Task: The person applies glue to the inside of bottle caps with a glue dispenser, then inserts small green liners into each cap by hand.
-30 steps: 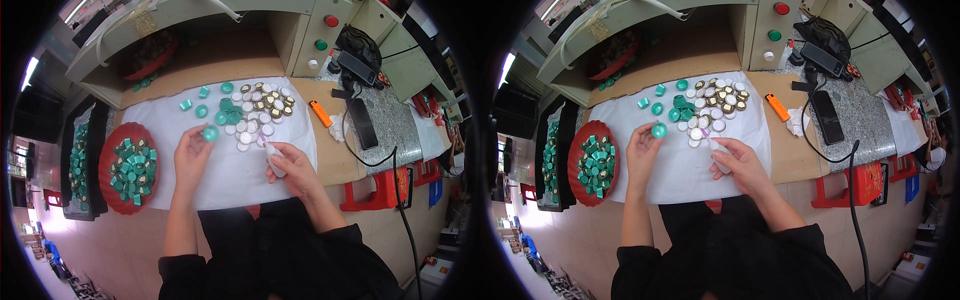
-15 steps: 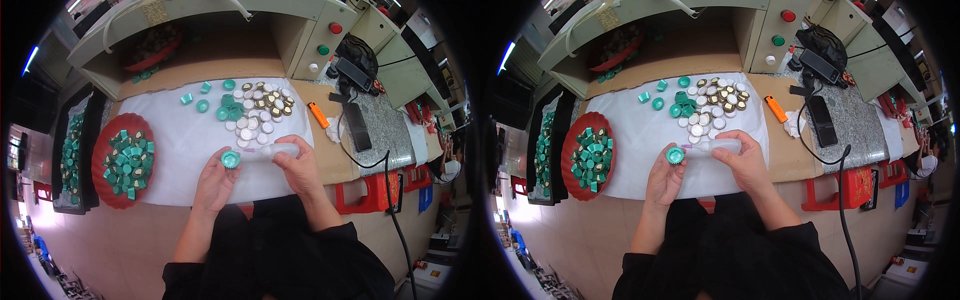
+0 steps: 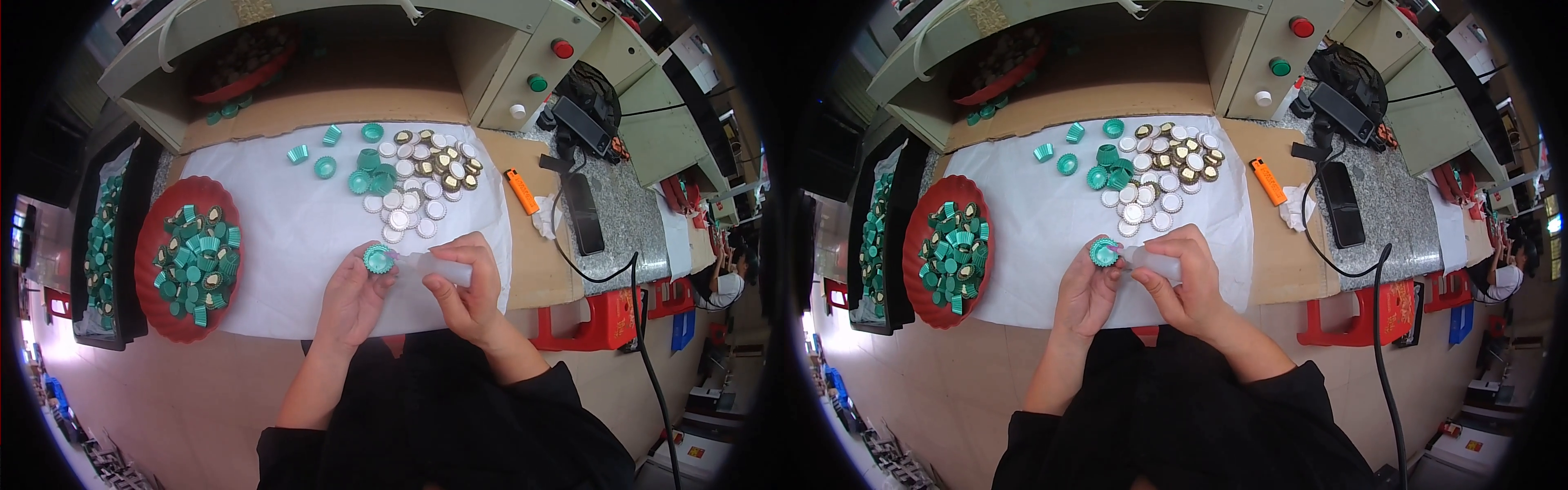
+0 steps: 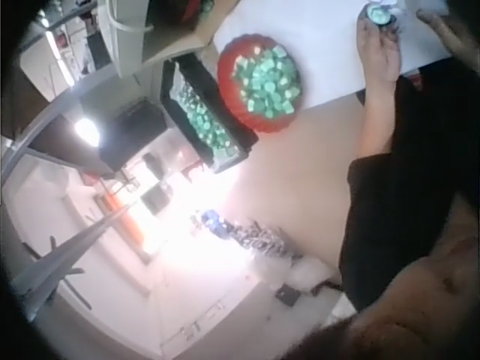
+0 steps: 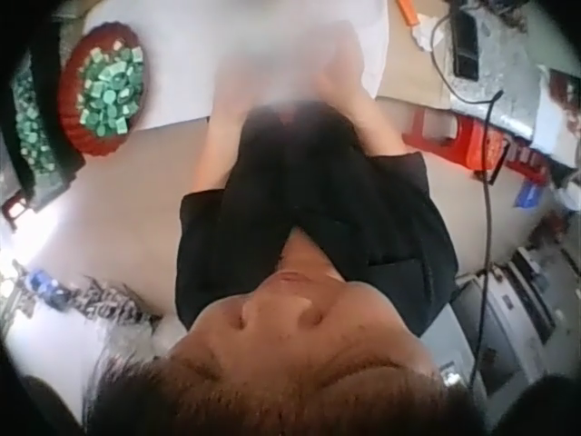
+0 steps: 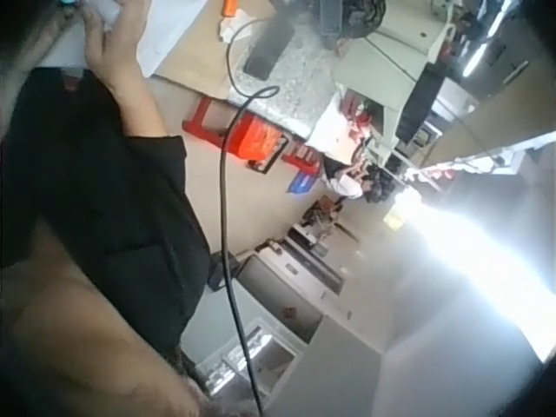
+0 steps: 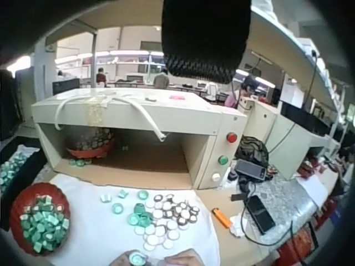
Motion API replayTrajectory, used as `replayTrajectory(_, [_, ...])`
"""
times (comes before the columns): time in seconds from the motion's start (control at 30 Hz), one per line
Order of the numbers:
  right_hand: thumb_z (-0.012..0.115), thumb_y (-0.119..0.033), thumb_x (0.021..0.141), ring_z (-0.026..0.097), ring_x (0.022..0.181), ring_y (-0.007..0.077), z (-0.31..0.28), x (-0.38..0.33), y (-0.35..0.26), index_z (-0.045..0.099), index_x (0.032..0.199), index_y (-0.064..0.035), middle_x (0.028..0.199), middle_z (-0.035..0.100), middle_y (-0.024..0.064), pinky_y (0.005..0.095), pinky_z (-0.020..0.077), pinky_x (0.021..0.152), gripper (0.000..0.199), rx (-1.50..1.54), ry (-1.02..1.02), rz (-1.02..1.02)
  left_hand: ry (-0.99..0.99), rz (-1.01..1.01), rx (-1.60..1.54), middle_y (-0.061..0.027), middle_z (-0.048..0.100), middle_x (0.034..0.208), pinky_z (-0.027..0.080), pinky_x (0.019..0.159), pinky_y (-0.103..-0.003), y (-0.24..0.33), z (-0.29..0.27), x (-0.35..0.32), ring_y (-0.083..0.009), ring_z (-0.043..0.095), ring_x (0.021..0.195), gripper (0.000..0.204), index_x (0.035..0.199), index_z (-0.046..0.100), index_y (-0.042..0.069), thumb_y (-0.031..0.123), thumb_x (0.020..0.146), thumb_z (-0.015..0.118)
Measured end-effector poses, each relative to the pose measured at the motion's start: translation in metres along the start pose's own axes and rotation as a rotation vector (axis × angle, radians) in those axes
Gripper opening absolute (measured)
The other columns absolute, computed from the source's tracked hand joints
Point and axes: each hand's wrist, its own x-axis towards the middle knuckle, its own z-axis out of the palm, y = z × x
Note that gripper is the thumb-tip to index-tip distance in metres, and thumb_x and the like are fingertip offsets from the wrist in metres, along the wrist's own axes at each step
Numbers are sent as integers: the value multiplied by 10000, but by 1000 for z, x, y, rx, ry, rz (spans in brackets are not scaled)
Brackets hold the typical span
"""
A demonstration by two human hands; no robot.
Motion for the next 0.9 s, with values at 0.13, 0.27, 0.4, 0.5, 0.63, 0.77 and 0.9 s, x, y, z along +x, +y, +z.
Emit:
replayTrajectory(0.13, [643, -66, 707, 490, 711, 228, 1, 0, 2, 466, 936, -6, 842, 519, 128, 283, 405, 610, 295, -4, -3, -3, 8, -4, 5, -105, 530, 1005, 449, 753, -262, 0, -1, 0, -180, 540, 873, 339, 1121, 410, 4, 213, 859, 462])
replayTrajectory(0.27, [650, -60, 695, 487, 699, 232, 2, 0, 4, 469, 933, -6, 833, 518, 127, 285, 404, 598, 304, -23, -19, -19, 8, -3, 1, -104, 531, 1002, 450, 756, -263, 0, -2, 0, -180, 541, 874, 342, 1119, 410, 6, 215, 856, 468])
replayTrajectory(0.4, [651, -59, 693, 485, 690, 232, 2, 0, 2, 470, 931, -8, 824, 519, 125, 284, 403, 589, 304, -19, -24, -12, 22, -8, 9, -106, 531, 1004, 448, 764, -265, 0, 0, 0, -180, 540, 874, 345, 1117, 410, 7, 219, 853, 474])
replayTrajectory(0.5, [651, -57, 693, 484, 687, 231, 3, 0, 4, 471, 928, -8, 822, 520, 124, 283, 403, 587, 300, -14, -22, -20, 7, -7, 2, -107, 529, 1009, 445, 771, -268, 0, 0, 0, -181, 539, 876, 343, 1116, 410, 7, 219, 853, 473])
replayTrajectory(0.63, [628, -57, 715, 481, 714, 210, 3, 1, 3, 468, 931, 6, 843, 520, 129, 267, 396, 623, 276, -22, -40, -22, -2, 0, 1, -110, 527, 1015, 443, 776, -272, 0, -1, -1, -181, 537, 878, 336, 1115, 410, 6, 213, 856, 468])
replayTrajectory(0.77, [660, -46, 675, 482, 675, 240, 1, 3, 4, 471, 923, -4, 798, 521, 126, 288, 401, 570, 315, -63, -39, -54, 1, 0, 7, -109, 527, 1018, 441, 776, -278, -1, -1, 0, -183, 537, 877, 325, 1114, 412, 8, 202, 859, 463])
replayTrajectory(0.9, [662, -46, 670, 480, 660, 257, -2, 7, 3, 469, 905, -3, 778, 505, 131, 304, 397, 540, 307, -71, -63, -69, 25, 19, 31, -94, 529, 1003, 429, 784, -280, -1, 2, -1, -174, 526, 886, 302, 1110, 422, 15, 174, 857, 467])
